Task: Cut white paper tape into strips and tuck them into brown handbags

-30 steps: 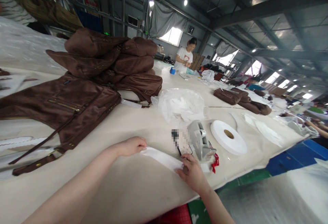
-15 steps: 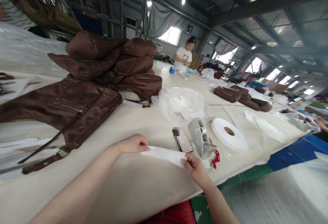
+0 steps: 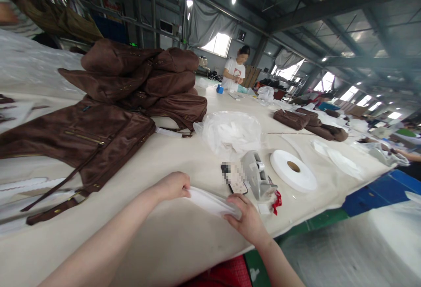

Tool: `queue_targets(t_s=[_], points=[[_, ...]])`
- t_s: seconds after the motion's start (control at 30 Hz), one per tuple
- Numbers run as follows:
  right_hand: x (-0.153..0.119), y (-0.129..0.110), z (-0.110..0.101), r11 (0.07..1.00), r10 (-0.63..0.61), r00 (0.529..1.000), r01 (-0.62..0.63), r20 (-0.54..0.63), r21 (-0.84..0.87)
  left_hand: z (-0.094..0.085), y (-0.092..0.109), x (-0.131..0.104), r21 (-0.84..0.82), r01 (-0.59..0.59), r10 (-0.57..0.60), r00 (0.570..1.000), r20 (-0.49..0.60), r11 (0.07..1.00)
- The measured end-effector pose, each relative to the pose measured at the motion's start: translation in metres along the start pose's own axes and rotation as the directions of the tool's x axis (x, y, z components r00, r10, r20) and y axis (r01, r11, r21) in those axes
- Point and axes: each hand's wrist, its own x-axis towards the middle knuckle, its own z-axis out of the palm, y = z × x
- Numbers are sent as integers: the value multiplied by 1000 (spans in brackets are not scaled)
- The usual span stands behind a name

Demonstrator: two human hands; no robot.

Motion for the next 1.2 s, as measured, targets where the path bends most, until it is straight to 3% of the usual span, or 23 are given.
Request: queue_targets(t_s=[0.17, 0.37, 0.57, 0.67, 0.77, 0.87, 0.93, 1.03, 1.1, 1.2], points=[[1, 4, 9, 998, 11, 1000, -9, 18, -57, -2, 0, -2, 33, 13, -13, 1000, -11, 999], [1, 14, 20, 976, 188, 982, -184, -27, 114, 0, 0, -1, 73, 45, -43, 999, -21, 996], [4, 5, 22, 951, 291, 952, -277, -95, 141, 1, -7, 0, 66, 127, -127, 992, -2, 990], [3, -5, 13, 958, 266, 953, -245, -144, 149, -6, -4, 1, -42, 53, -58, 992, -111, 998], [-3, -12, -4, 980, 175, 978, -163, -110, 114, -15, 22, -1, -27, -63, 52, 955, -292, 998], [-10, -14, -22, 990, 107, 994, -104, -27, 92, -15, 71, -4, 64, -147, 159, 936, -314, 987], [-15, -13, -30, 993, 80, 996, -82, 29, 87, -5, 106, -3, 102, -228, 247, 939, -240, 968], [-25, -12, -39, 991, 65, 996, -72, 69, 111, 18, 148, 4, 70, -298, 298, 954, 14, 952], [-32, -13, -46, 985, 72, 996, -80, 57, 154, 34, 164, 10, 55, -250, 239, 959, 153, 967], [-38, 1, -66, 970, 75, 997, -70, -13, 233, 47, 171, 17, 24, -149, 139, 959, 246, 989]])
